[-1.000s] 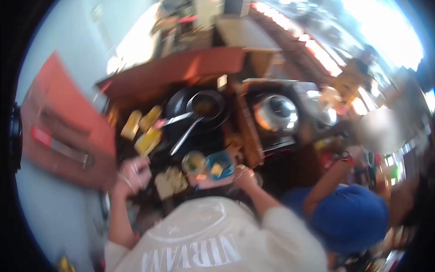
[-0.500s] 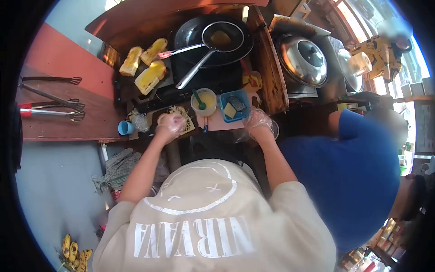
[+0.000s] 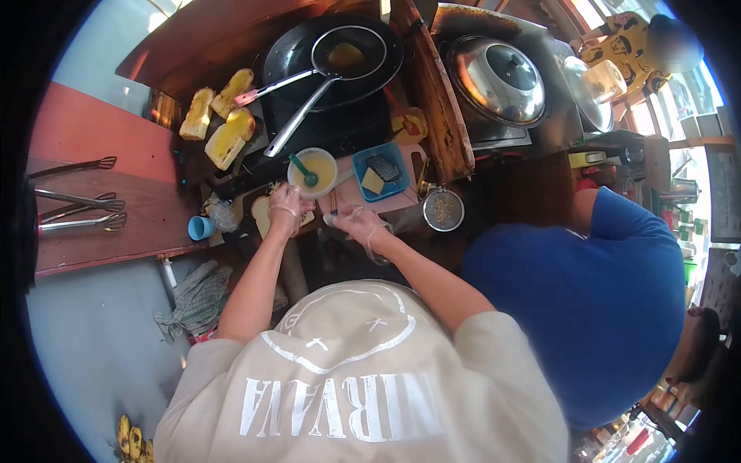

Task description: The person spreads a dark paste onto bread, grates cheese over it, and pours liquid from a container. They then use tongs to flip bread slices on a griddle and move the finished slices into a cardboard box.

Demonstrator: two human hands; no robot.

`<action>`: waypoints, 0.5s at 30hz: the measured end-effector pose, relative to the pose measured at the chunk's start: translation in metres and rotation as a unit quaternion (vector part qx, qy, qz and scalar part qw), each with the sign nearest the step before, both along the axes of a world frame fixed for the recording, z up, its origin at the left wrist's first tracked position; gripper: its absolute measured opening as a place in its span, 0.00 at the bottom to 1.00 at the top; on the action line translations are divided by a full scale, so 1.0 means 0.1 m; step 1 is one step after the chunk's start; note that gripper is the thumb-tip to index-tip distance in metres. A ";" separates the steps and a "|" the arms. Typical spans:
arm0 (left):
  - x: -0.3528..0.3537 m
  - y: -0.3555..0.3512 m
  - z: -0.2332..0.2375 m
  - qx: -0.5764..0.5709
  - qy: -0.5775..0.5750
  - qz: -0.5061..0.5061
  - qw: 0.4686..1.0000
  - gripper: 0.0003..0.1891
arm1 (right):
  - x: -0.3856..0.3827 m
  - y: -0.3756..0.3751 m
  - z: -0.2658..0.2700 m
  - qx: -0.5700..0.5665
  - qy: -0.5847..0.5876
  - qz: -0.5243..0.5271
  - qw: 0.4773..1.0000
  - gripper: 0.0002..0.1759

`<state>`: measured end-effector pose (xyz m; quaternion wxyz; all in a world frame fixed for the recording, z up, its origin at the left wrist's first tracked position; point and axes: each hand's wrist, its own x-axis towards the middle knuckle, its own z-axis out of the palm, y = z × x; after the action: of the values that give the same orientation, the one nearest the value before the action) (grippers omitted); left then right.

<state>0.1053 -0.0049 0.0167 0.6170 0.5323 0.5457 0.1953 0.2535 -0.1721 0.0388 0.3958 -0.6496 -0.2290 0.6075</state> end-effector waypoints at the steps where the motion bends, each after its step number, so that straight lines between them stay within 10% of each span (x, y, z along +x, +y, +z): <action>1: -0.07 -0.06 0.12 -0.005 -0.035 0.029 0.999 0.13 | -0.05 0.08 -0.09 0.004 0.001 -0.001 1.000 0.31; 3: -0.22 -0.14 0.37 0.009 -0.040 0.022 0.999 0.13 | -0.13 0.27 -0.17 0.028 0.240 -0.138 0.960 0.37; 9: -0.55 -0.38 0.94 -0.021 -0.050 -0.006 0.999 0.12 | -0.28 0.57 -0.02 0.141 0.367 -0.135 0.909 0.29; 10: -0.69 -0.29 0.84 0.236 0.163 -0.145 0.947 0.16 | -0.30 0.57 -0.11 0.140 0.362 -0.113 0.915 0.31; 15: -0.87 -0.18 1.55 0.382 0.207 -0.171 0.884 0.19 | -0.29 0.41 0.39 0.095 0.341 -0.127 0.927 0.32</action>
<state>0.0180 -0.0233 0.1714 0.2627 0.8401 0.4447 0.1657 0.2242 -0.1309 0.0775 0.5835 -0.3862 -0.0519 0.7125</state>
